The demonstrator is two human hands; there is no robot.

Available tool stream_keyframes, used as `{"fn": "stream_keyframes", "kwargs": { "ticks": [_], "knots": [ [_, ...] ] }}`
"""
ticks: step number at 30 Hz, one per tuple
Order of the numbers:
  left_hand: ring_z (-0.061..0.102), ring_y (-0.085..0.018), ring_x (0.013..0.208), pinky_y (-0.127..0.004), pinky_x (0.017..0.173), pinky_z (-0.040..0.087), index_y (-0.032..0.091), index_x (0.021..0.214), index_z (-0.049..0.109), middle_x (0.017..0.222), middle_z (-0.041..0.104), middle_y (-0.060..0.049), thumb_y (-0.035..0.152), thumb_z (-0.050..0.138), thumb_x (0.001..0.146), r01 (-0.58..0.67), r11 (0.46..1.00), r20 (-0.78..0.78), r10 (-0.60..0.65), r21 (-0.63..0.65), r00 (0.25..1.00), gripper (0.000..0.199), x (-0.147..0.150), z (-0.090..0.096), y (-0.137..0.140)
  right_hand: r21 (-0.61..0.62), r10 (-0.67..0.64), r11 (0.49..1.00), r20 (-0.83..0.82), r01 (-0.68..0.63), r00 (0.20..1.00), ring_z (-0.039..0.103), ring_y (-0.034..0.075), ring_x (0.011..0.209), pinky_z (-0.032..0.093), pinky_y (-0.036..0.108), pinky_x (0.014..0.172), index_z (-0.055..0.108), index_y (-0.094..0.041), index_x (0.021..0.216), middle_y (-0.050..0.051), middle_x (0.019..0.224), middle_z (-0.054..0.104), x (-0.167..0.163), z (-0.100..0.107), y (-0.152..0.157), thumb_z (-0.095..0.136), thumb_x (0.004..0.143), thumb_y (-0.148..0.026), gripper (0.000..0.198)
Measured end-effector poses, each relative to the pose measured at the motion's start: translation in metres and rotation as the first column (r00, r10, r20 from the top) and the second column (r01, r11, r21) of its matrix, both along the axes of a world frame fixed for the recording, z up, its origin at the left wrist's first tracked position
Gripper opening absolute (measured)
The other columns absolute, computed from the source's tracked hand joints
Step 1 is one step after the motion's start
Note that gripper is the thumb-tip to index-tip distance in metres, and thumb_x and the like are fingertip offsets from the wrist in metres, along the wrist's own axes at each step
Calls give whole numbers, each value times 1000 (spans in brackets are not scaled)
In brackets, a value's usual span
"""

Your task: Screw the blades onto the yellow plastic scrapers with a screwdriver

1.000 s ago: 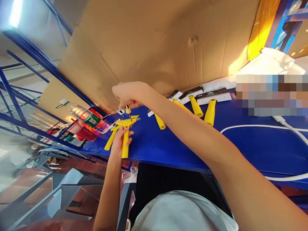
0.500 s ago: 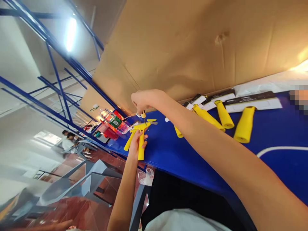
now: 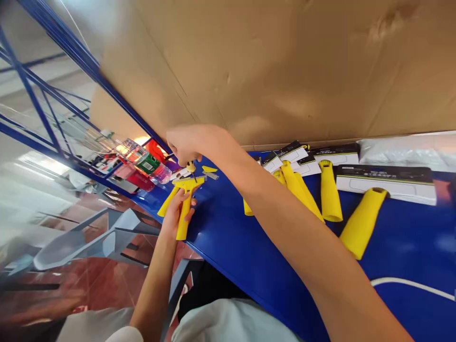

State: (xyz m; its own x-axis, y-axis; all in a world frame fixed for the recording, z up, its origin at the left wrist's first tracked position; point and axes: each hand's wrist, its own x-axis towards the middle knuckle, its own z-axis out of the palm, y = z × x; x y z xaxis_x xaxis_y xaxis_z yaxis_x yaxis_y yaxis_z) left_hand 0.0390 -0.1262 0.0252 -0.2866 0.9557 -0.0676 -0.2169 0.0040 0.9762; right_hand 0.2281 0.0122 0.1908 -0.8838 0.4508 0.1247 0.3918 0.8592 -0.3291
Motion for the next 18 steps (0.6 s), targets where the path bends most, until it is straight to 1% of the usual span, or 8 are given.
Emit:
{"fn": "stream_keyframes", "kwargs": {
  "ticks": [3, 6, 9, 11, 14, 16, 17, 18],
  "knots": [
    [72, -11, 74, -13, 32, 35, 23, 132, 70, 158, 69, -13, 29, 81, 87, -8, 1000, 38, 9, -24, 999, 47, -2, -2, 0, -39, -5, 999, 30, 7, 1000, 66, 25, 88, 39, 34, 70, 79, -17, 110, 8, 94, 73, 1, -3, 11, 86, 90, -30, 25],
    [72, -12, 75, -14, 32, 36, 25, 139, 70, 156, 70, -12, 29, 79, 89, -10, 999, 87, 13, -44, 996, 52, -4, -3, 0, -34, -90, 995, 18, 91, 996, 66, 27, 92, 38, 35, 71, 78, -17, 107, 11, 101, 73, -2, -7, 13, 79, 98, -39, 24],
    [73, -13, 76, -14, 32, 35, 25, 137, 71, 151, 73, -12, 27, 79, 89, 0, 998, 137, 9, -66, 991, 49, -6, -4, 0, -13, -67, 998, -17, 66, 998, 66, 25, 94, 38, 35, 72, 77, -18, 107, 10, 106, 74, -9, -12, 12, 76, 99, -27, 11],
    [73, -14, 74, -14, 32, 34, 24, 132, 71, 148, 74, -12, 26, 79, 90, 7, 996, 182, 9, -84, 983, 43, -7, -5, -1, -8, -34, 999, -36, 34, 999, 66, 25, 98, 39, 35, 74, 77, -19, 111, 9, 112, 75, -12, -18, 13, 80, 95, -21, 16],
    [74, -14, 71, -14, 31, 34, 23, 130, 69, 142, 77, -13, 27, 78, 92, 12, 994, 255, 15, -105, 967, 39, -9, -6, -4, -1, -22, 1000, -107, 22, 994, 66, 21, 92, 39, 33, 71, 75, -22, 112, 5, 108, 76, -14, -27, 16, 85, 92, -27, 23],
    [73, -13, 66, -14, 31, 35, 21, 130, 66, 130, 80, -14, 29, 78, 96, 38, 990, 302, 4, -132, 953, 38, -10, -6, -7, 10, -42, 999, -163, 44, 986, 65, 18, 79, 39, 33, 65, 74, -24, 109, 2, 96, 76, -12, -31, 18, 77, 100, -42, 20],
    [69, -11, 59, -14, 31, 35, 20, 131, 64, 117, 82, -13, 30, 77, 98, 70, 986, 327, -17, -150, 945, 36, -11, -6, -8, 19, -80, 996, -185, 85, 979, 63, 17, 71, 38, 34, 62, 75, -25, 105, 1, 88, 74, -12, -32, 19, 73, 102, -50, 26],
    [64, -10, 50, -14, 32, 35, 20, 132, 63, 103, 82, -10, 31, 75, 101, 116, 979, 357, -50, -167, 933, 35, -11, -7, -9, 14, -114, 993, -188, 119, 975, 63, 17, 68, 39, 35, 60, 76, -25, 103, 0, 86, 74, -11, -32, 20, 72, 103, -51, 25]
  ]
}}
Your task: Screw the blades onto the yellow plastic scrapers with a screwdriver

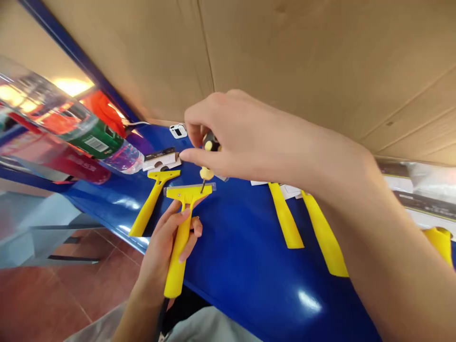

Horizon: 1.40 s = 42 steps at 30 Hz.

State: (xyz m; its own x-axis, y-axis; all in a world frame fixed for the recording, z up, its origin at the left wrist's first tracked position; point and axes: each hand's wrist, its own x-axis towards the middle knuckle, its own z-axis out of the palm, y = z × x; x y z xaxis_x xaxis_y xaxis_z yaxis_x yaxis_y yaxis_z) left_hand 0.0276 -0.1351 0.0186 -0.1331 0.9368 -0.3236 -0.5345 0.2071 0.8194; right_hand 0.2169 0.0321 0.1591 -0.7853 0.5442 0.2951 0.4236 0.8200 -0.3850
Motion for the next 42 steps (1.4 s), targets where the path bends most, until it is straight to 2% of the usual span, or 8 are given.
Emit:
{"fn": "stream_keyframes", "kwargs": {
  "ticks": [3, 10, 15, 24, 29, 34, 38, 42],
  "knots": [
    [51, -6, 34, -13, 32, 31, 20, 137, 61, 78, 77, -3, 36, 67, 109, 118, 993, 107, -114, -27, 988, 33, -2, -3, -3, -73, -51, 996, -10, 50, 999, 68, 20, 72, 43, 37, 62, 76, -28, 100, 0, 90, 78, 1, 1, 2, 75, 98, -43, 14],
    [57, -8, 37, -11, 34, 34, 24, 144, 59, 78, 78, -4, 36, 57, 115, 201, 977, 243, -179, -69, 953, 31, -3, -7, -10, -117, -199, 974, -51, 193, 979, 73, 25, 85, 50, 36, 64, 71, -39, 117, -1, 106, 78, 8, -8, 3, 83, 92, -60, 35],
    [58, -9, 38, -12, 33, 32, 24, 144, 59, 78, 77, -4, 36, 58, 114, 195, 979, 270, -173, -56, 947, 32, -3, -7, -11, -49, -191, 980, 37, 192, 981, 65, 19, 71, 47, 34, 59, 71, -35, 110, -1, 91, 73, 8, -7, 7, 76, 99, -59, 26],
    [61, -11, 39, -14, 31, 31, 23, 126, 64, 75, 74, -3, 37, 66, 110, 161, 984, 198, -143, -78, 970, 21, -2, -2, -7, -81, -213, 973, 47, 217, 976, 62, 19, 56, 46, 38, 50, 72, -38, 102, -3, 76, 71, 13, 2, -7, 77, 99, -53, 16],
    [59, -11, 40, -14, 31, 30, 23, 122, 62, 74, 74, -2, 39, 71, 106, 127, 986, 146, -111, -107, 983, 24, 1, -3, -7, -112, -156, 980, 59, 162, 986, 65, 16, 59, 56, 38, 61, 68, -40, 113, -7, 91, 77, 11, 3, -8, 82, 92, -36, 26],
    [53, -9, 36, -14, 32, 31, 23, 121, 60, 74, 76, -2, 40, 72, 105, 131, 985, 127, -116, -115, 985, 26, 1, 0, -6, -98, -136, 986, 27, 138, 990, 66, 17, 61, 52, 36, 58, 70, -36, 104, -5, 86, 75, 11, 2, -9, 75, 101, -42, 8],
    [57, -11, 39, -13, 32, 31, 22, 121, 59, 72, 75, -2, 42, 75, 103, 77, 991, 124, -63, -110, 990, 32, 2, -1, -5, -132, -23, 991, 44, 29, 999, 65, 15, 62, 47, 33, 52, 67, -39, 115, -8, 97, 77, 9, 4, -14, 80, 92, -31, 28],
    [66, -14, 48, -12, 33, 33, 21, 125, 60, 74, 76, -4, 41, 76, 103, 51, 994, 110, -40, -100, 993, 34, 3, -2, -4, -142, -67, 987, 29, 70, 997, 60, 14, 58, 45, 33, 56, 71, -31, 100, -6, 82, 74, 3, 8, -17, 75, 100, -46, 16]
  ]
}}
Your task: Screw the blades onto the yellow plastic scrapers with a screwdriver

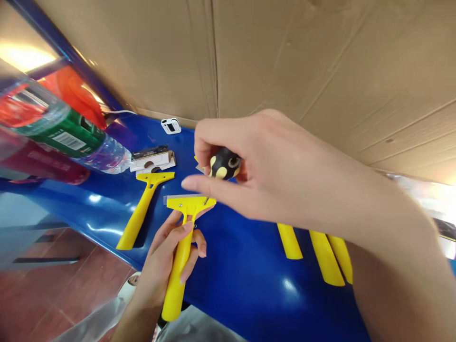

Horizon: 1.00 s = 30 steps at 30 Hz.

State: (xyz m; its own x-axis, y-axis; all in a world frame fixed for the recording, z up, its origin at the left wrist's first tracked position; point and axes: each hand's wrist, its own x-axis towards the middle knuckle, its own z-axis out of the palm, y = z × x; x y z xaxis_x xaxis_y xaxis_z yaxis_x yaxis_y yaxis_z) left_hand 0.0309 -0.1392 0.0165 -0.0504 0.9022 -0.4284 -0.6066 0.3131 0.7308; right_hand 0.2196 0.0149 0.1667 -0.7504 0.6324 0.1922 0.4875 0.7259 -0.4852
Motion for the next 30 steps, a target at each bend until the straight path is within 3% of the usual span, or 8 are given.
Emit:
{"fn": "stream_keyframes", "kwargs": {
  "ticks": [5, 8, 11, 15, 23, 26, 30],
  "knots": [
    [59, -10, 43, -14, 32, 33, 19, 132, 62, 81, 79, -5, 39, 76, 102, 0, 998, -29, 1, 63, 1000, 39, 0, 1, 2, -19, 71, 997, -4, -71, 997, 64, 18, 73, 43, 33, 69, 71, -29, 114, -2, 95, 76, -4, 2, -2, 72, 96, -39, 20],
    [71, -13, 58, -15, 33, 36, 18, 131, 64, 118, 82, -15, 33, 78, 99, -48, 995, -65, 54, 90, 996, 38, 2, 7, 5, -9, 67, 998, 19, -67, 998, 64, 22, 79, 40, 35, 72, 72, -26, 110, 2, 91, 75, -3, 3, -3, 69, 99, -44, 21],
    [75, -14, 67, -15, 32, 38, 17, 131, 65, 146, 73, -21, 30, 78, 97, -52, 993, -104, 63, 108, 993, 38, 6, 12, 7, 10, 94, 996, -9, -94, 996, 64, 23, 84, 39, 35, 76, 72, -24, 105, 4, 90, 74, -2, 5, -2, 67, 101, -40, 16],
    [73, -12, 65, -14, 31, 38, 18, 131, 65, 146, 74, -20, 29, 79, 94, -68, 991, -173, 87, 114, 981, 40, 8, 15, 8, -12, 216, 976, -51, -217, 975, 62, 23, 88, 39, 34, 77, 71, -25, 106, 4, 99, 75, 2, 5, 3, 71, 95, -32, 13],
    [69, -10, 64, -12, 31, 36, 22, 142, 61, 148, 74, -17, 31, 79, 93, -83, 990, -258, 109, 111, 960, 54, 9, 16, 12, -20, 209, 977, -105, -212, 972, 59, 21, 85, 36, 34, 74, 73, -23, 95, 6, 94, 72, 10, -3, 21, 72, 93, -30, 8],
    [68, -9, 64, -12, 30, 36, 22, 140, 62, 150, 73, -17, 30, 80, 92, -97, 990, -269, 120, 100, 956, 53, 10, 18, 13, -40, 238, 969, -101, -243, 966, 59, 21, 83, 34, 34, 70, 75, -24, 94, 5, 93, 72, 10, 0, 24, 77, 90, -34, 11],
    [67, -8, 66, -11, 31, 34, 22, 139, 62, 150, 73, -15, 29, 80, 90, -107, 990, -273, 130, 96, 953, 53, 12, 21, 13, -64, 185, 980, -86, -191, 979, 60, 21, 81, 33, 34, 69, 74, -22, 90, 8, 92, 72, 7, 2, 22, 73, 95, -36, 15]
  ]
}}
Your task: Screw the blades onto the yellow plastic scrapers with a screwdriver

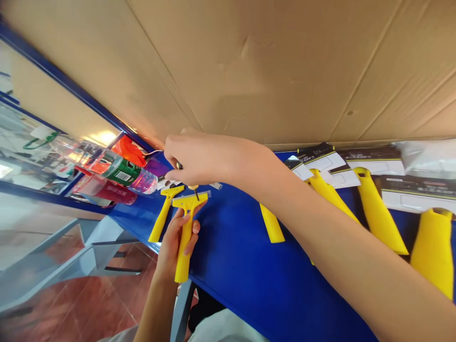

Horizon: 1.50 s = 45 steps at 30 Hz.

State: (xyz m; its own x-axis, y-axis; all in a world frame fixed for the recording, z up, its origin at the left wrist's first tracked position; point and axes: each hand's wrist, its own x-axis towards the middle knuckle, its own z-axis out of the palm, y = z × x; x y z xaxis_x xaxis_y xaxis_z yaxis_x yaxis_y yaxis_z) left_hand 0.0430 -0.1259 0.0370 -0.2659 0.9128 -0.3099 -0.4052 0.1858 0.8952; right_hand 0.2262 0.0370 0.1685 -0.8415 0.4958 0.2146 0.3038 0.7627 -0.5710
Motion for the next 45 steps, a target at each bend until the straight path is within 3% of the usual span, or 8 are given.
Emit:
{"fn": "stream_keyframes", "kwargs": {
  "ticks": [6, 10, 16, 21, 29, 34, 39, 45],
  "knots": [
    [70, -10, 68, -12, 32, 34, 22, 143, 60, 149, 73, -16, 30, 81, 88, -19, 999, 20, 19, 25, 1000, 59, 0, 0, 0, 9, 70, 998, -61, -69, 996, 64, 24, 90, 38, 34, 73, 75, -27, 110, 6, 102, 76, -9, -9, 0, 77, 87, -31, 23],
    [72, -12, 69, -14, 33, 35, 19, 133, 61, 152, 71, -20, 31, 81, 88, 0, 999, 87, -3, 35, 996, 51, -2, -5, 0, 14, -23, 1000, -14, 23, 1000, 66, 26, 91, 42, 35, 78, 75, -26, 109, 6, 96, 77, -16, -10, 0, 73, 93, -37, 20],
    [78, -16, 73, -17, 35, 35, 18, 122, 62, 151, 70, -21, 37, 82, 90, 58, 992, 155, -76, 114, 985, 42, -9, -18, -3, 7, -97, 995, 53, 97, 994, 69, 23, 81, 46, 37, 71, 76, -25, 123, 8, 111, 81, -22, -5, -10, 79, 88, -38, 37],
    [78, -18, 69, -17, 34, 35, 17, 129, 64, 132, 77, -20, 47, 88, 90, 202, 974, 125, -214, 98, 969, 55, -15, -23, -6, 58, -88, 995, 108, 82, 990, 68, 21, 76, 45, 35, 68, 77, -27, 112, 5, 104, 82, -20, 6, -26, 70, 96, -39, 21],
    [78, -15, 73, -15, 35, 37, 16, 130, 69, 154, 68, -22, 35, 92, 87, 182, 975, 74, -192, 124, 979, 53, -15, -17, -2, 64, -43, 997, 156, 34, 987, 62, 19, 75, 39, 33, 71, 76, -26, 108, 2, 97, 79, -6, 14, -35, 69, 99, -39, 17],
    [76, -13, 72, -14, 34, 37, 11, 119, 72, 155, 68, -25, 30, 89, 88, 155, 975, 7, -158, 158, 987, 40, -13, -16, -4, 125, 32, 991, 157, -52, 987, 65, 22, 84, 41, 34, 72, 76, -26, 110, 5, 108, 79, -1, 17, -35, 74, 93, -37, 20],
    [78, -13, 76, -13, 37, 38, 10, 124, 71, 156, 68, -25, 22, 85, 88, 143, 969, -52, -135, 202, 989, 40, -8, -16, -11, 181, 9, 983, 117, -30, 993, 66, 23, 84, 41, 36, 71, 77, -23, 102, 8, 102, 78, -1, 13, -32, 72, 95, -44, 22],
    [76, -11, 79, -12, 38, 38, 9, 123, 67, 157, 67, -28, 18, 77, 91, 156, 962, -44, -150, 226, 988, 35, -14, -19, -10, 221, -26, 975, 144, -6, 989, 69, 24, 92, 45, 35, 73, 79, -22, 115, 8, 110, 79, 6, 15, -42, 80, 87, -37, 32]
  ]
}}
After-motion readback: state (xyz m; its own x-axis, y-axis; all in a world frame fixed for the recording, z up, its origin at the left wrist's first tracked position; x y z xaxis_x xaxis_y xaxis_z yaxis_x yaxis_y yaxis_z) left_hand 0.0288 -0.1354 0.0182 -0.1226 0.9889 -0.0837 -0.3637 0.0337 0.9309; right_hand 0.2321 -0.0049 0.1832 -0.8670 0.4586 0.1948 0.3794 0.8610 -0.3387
